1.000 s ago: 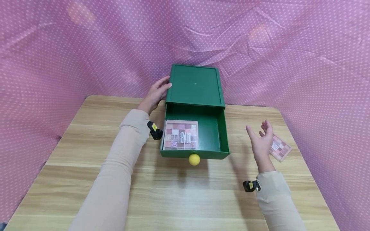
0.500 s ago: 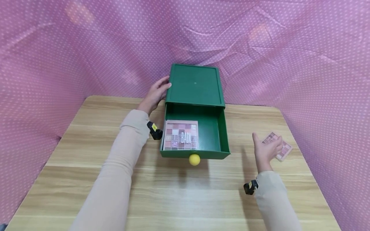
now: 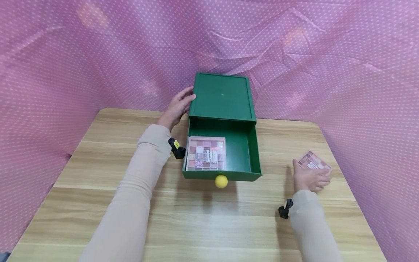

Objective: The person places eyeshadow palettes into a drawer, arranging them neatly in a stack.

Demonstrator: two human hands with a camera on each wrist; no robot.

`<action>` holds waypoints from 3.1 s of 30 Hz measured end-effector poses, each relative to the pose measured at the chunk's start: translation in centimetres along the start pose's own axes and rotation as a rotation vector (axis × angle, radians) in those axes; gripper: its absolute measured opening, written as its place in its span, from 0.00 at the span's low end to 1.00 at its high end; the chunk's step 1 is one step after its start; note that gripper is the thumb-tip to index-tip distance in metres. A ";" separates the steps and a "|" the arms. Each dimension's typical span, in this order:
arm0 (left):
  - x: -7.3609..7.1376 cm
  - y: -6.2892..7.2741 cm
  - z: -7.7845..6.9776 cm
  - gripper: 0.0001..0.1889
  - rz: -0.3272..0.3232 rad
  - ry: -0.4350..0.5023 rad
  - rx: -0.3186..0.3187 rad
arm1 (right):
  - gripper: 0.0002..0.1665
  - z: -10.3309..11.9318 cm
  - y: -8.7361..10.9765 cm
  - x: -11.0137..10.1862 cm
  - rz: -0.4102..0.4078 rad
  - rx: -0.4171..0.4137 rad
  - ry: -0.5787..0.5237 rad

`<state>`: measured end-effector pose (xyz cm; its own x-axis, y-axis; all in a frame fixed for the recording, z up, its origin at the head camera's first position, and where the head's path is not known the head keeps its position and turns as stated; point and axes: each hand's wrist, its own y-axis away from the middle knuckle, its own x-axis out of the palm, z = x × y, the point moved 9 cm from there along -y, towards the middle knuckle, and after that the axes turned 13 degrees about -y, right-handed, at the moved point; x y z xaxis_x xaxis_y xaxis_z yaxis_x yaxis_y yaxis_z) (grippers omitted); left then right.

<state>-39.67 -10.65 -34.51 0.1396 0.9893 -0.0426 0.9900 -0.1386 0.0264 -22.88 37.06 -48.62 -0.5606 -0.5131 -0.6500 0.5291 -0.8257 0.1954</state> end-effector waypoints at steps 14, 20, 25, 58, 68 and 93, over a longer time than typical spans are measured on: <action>0.0 0.1 0.0 0.25 -0.004 -0.013 -0.012 | 0.75 -1.0 -1.2 0.1 0.060 0.104 0.097; -0.1 0.0 0.0 0.25 -0.005 -0.012 -0.015 | 0.76 -1.2 -2.3 0.2 0.092 0.115 0.113; -0.1 0.1 -0.1 0.25 -0.007 -0.023 -0.008 | 0.78 -1.4 -2.6 0.6 0.129 0.120 0.102; -0.2 -0.1 0.1 0.24 -0.029 -0.008 -0.034 | 0.71 -1.5 -3.0 1.7 0.026 0.134 0.154; -0.4 0.1 0.3 0.24 -0.033 -0.048 -0.039 | 0.67 -1.4 -2.5 0.8 -0.075 0.110 0.082; -0.1 0.1 0.0 0.25 -0.016 -0.013 -0.031 | 0.71 -0.5 -2.8 0.7 0.081 -0.028 -0.004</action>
<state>-39.57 -10.74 -34.48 0.1240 0.9907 -0.0560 0.9911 -0.1209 0.0565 -24.42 39.14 -49.95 -0.5178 -0.5791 -0.6297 0.5908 -0.7744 0.2264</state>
